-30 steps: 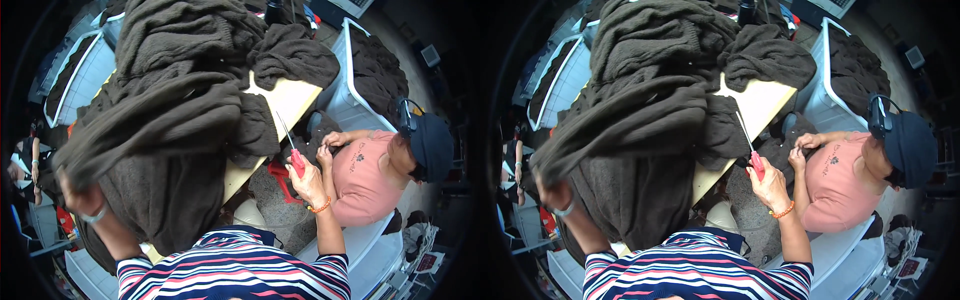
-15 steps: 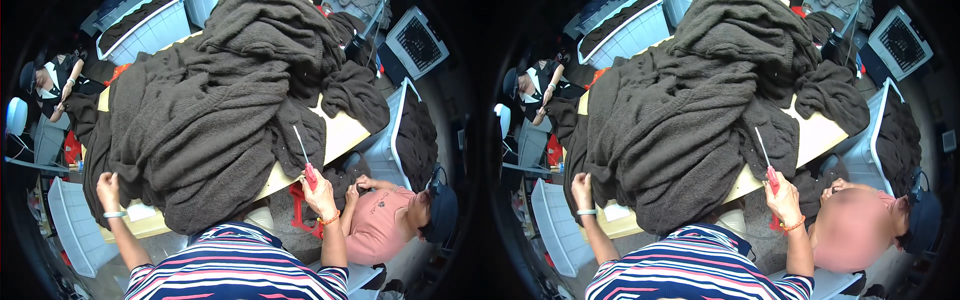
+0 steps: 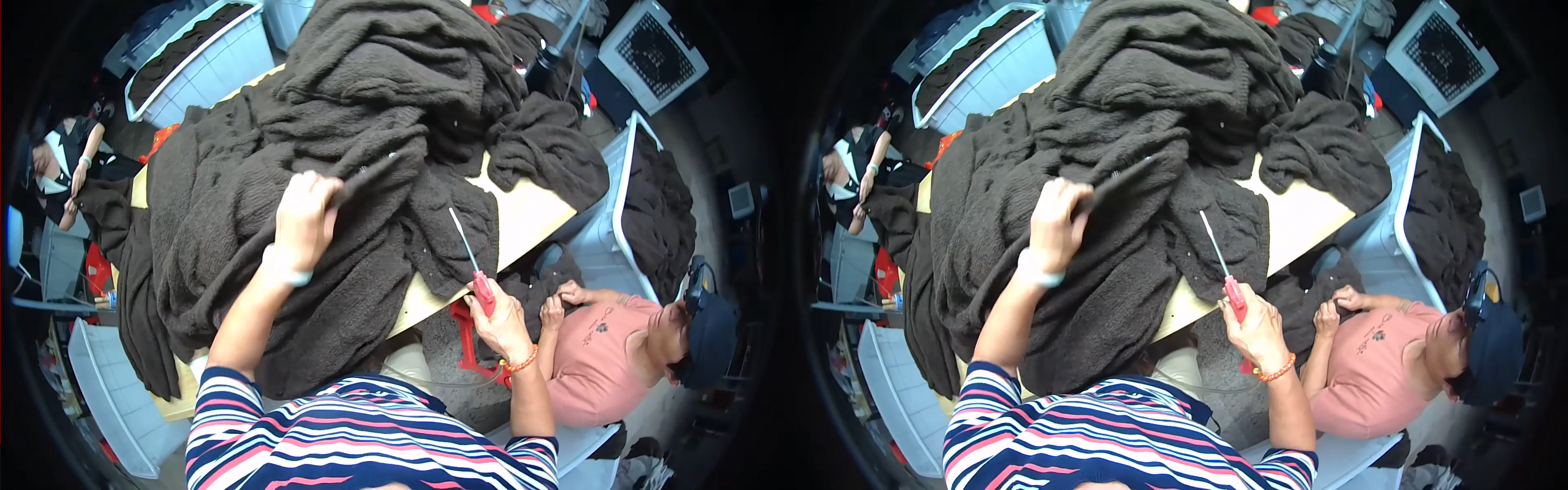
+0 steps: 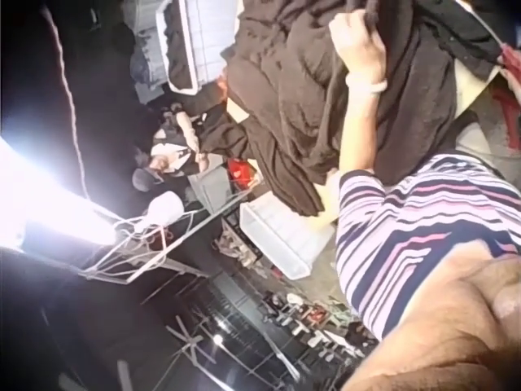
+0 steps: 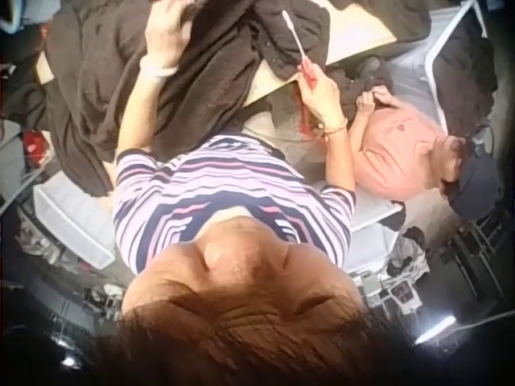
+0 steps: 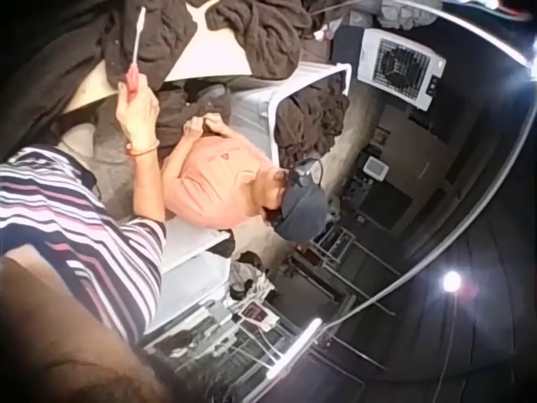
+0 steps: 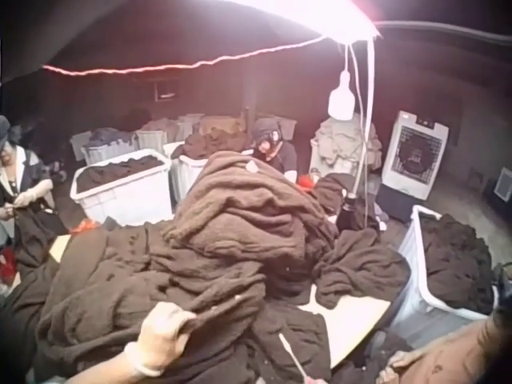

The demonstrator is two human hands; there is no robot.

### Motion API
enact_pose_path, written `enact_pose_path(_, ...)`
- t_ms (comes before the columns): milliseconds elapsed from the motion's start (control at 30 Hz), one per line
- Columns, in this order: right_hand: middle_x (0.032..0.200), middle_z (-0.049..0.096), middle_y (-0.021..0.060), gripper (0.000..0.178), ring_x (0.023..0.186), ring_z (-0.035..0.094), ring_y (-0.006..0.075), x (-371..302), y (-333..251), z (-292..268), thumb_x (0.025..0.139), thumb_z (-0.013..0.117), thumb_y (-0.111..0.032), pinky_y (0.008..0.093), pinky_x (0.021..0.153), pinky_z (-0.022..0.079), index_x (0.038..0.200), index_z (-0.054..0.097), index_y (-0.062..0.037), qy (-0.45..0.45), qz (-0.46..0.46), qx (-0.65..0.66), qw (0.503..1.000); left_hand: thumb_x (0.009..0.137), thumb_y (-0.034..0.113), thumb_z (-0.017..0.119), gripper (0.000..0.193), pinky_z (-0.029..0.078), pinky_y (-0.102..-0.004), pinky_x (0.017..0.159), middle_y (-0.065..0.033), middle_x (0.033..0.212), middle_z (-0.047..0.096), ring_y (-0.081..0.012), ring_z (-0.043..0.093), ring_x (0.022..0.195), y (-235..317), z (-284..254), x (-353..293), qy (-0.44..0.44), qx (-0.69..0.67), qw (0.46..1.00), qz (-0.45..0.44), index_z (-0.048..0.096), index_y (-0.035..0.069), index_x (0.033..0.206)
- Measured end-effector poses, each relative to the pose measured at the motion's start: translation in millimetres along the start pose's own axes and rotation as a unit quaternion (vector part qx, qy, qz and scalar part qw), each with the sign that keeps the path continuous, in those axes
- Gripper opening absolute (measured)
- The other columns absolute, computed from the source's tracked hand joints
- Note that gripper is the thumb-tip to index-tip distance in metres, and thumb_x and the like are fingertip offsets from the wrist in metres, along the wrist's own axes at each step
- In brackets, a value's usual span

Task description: Trimming loose threads and removing small white markers from fabric using a small cutting tool.

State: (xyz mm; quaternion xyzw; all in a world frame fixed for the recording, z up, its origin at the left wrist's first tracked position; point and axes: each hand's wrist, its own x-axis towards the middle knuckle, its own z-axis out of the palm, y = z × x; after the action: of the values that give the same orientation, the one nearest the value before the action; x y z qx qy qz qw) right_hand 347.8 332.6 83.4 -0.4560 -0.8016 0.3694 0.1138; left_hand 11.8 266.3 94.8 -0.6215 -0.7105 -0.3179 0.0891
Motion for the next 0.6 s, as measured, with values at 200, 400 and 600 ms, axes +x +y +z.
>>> enact_pose_path(200, 0.088, 0.068, 0.0186, 0.028, 0.084, 0.067, 0.0399, 5, 20, 2, 0.09, 0.063, -0.022, 0.047, 0.073, 0.053, 0.115, 0.059, -0.0103, -0.012, -0.015, -0.027, 0.999, 0.074, 0.013, 0.07, 0.026, 0.045, -0.0372, 0.071, -0.0114, 0.089, 0.055, -0.0284, 0.055, 0.087, 29, 6, -67, -0.25, 0.102, 0.947, 0.172, 0.063, 0.006, 0.099)
enact_pose_path(400, 0.095, 0.069, 0.0181, 0.028, 0.092, 0.066, 0.041, 8, 20, 6, 0.09, 0.063, -0.025, 0.0468, 0.079, 0.053, 0.113, 0.059, -0.0082, -0.065, 0.012, -0.039, 0.997, 0.081, 0.022, 0.072, 0.037, 0.047, -0.0398, 0.079, -0.012, 0.096, 0.054, -0.0293, 0.054, 0.093, 44, 69, -19, -0.229, 0.011, 0.965, 0.125, 0.061, 0.004, 0.112)
enact_pose_path(600, 0.091, 0.068, 0.0187, 0.026, 0.089, 0.066, 0.0417, 18, 20, 4, 0.091, 0.062, -0.025, 0.0474, 0.077, 0.053, 0.111, 0.059, -0.0093, -0.063, 0.028, -0.043, 0.997, 0.076, 0.025, 0.077, 0.071, 0.053, -0.0412, 0.078, -0.0169, 0.11, 0.054, -0.0327, 0.058, 0.097, 32, 163, 44, -0.178, 0.1, 0.979, -0.015, 0.045, 0.001, 0.135)
